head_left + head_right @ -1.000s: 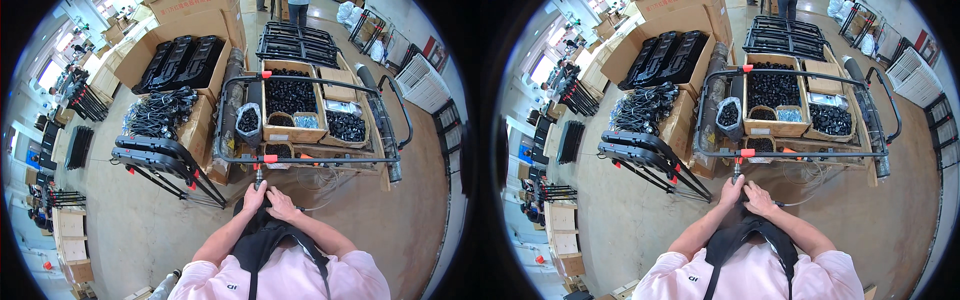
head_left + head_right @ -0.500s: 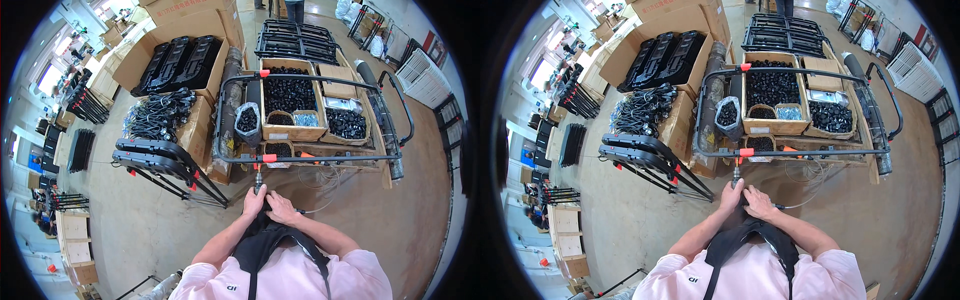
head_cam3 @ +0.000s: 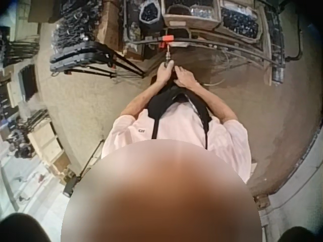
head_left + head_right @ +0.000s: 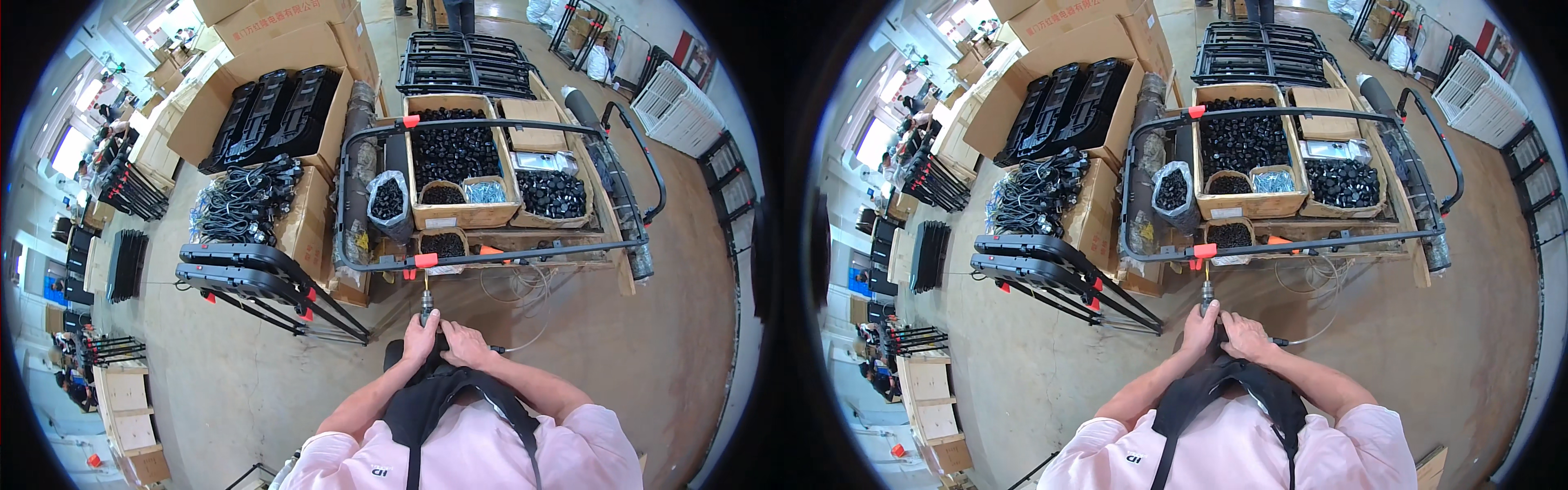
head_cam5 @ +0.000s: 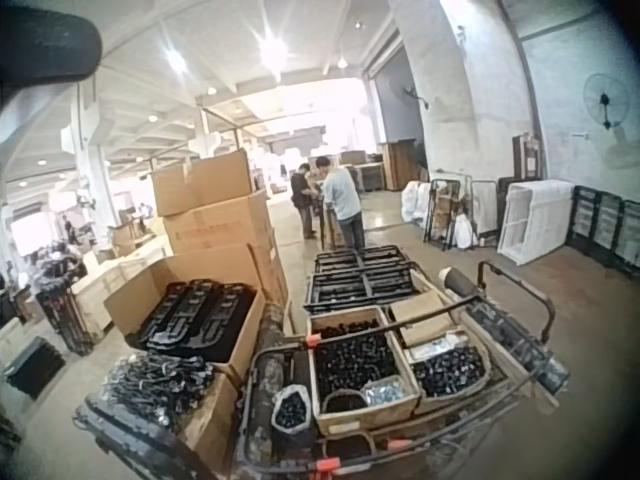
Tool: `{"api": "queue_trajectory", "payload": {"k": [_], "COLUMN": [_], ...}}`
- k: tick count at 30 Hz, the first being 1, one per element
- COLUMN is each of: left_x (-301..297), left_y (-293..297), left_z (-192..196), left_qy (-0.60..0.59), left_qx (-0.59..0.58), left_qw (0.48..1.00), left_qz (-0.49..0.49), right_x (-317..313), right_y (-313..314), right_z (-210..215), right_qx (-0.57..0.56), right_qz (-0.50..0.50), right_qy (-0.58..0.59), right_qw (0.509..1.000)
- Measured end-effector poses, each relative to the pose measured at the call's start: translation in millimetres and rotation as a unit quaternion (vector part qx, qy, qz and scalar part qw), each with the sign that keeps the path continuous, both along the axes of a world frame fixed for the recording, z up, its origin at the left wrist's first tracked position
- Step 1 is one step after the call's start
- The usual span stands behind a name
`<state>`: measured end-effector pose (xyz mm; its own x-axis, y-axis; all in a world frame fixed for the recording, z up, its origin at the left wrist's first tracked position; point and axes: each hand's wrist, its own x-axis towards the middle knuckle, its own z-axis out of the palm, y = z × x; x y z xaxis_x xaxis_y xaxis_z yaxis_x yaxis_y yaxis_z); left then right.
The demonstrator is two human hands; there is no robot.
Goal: Assembling components and housing for a motorized outdoor blower using a power screwdriver.
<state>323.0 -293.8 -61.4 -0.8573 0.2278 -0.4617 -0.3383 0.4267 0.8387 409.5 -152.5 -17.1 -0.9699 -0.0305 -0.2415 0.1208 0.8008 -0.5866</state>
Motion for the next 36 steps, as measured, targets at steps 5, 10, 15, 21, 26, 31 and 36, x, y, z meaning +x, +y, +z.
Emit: {"api": "queue_trajectory", "payload": {"k": [5, 10, 15, 21, 26, 31, 36], "left_x": [0.2, -0.5, 1.1, -3.4, -8.5, -13.5, -18.1], "left_y": [11.1, 12.8, 14.2, 17.8, 19.8, 21.3, 23.0], "left_z": [7.8, 7.6, -2.4, 7.6, 10.1, 1.3, 3.5], "left_qy": [0.014, 0.026, 0.023, 0.015, 0.018, 0.018, 0.011], "left_qx": [0.003, -0.004, 0.025, 0.014, 0.0, -0.026, -0.032], "left_qw": [1.0, 1.0, 0.999, 1.0, 1.0, 0.999, 0.999], "left_qz": [0.008, -0.016, 0.016, 0.014, 0.003, -0.001, -0.004], "right_x": [-2.2, -0.8, -1.0, -4.4, -6.3, -11.0, -16.0], "right_y": [11.3, 15.4, 17.6, 20.4, 22.3, 23.5, 24.2], "right_z": [3.1, 6.2, -1.7, -2.7, -1.7, 0.6, 6.2], "right_qx": [0.006, 0.004, -0.009, -0.009, -0.013, -0.01, -0.005], "right_qz": [-0.002, -0.001, 0.003, 0.004, -0.008, -0.013, -0.02], "right_qy": [0.021, 0.005, 0.016, 0.005, -0.008, -0.019, -0.024], "right_qw": [1.0, 1.0, 1.0, 1.0, 1.0, 1.0, 0.999]}}
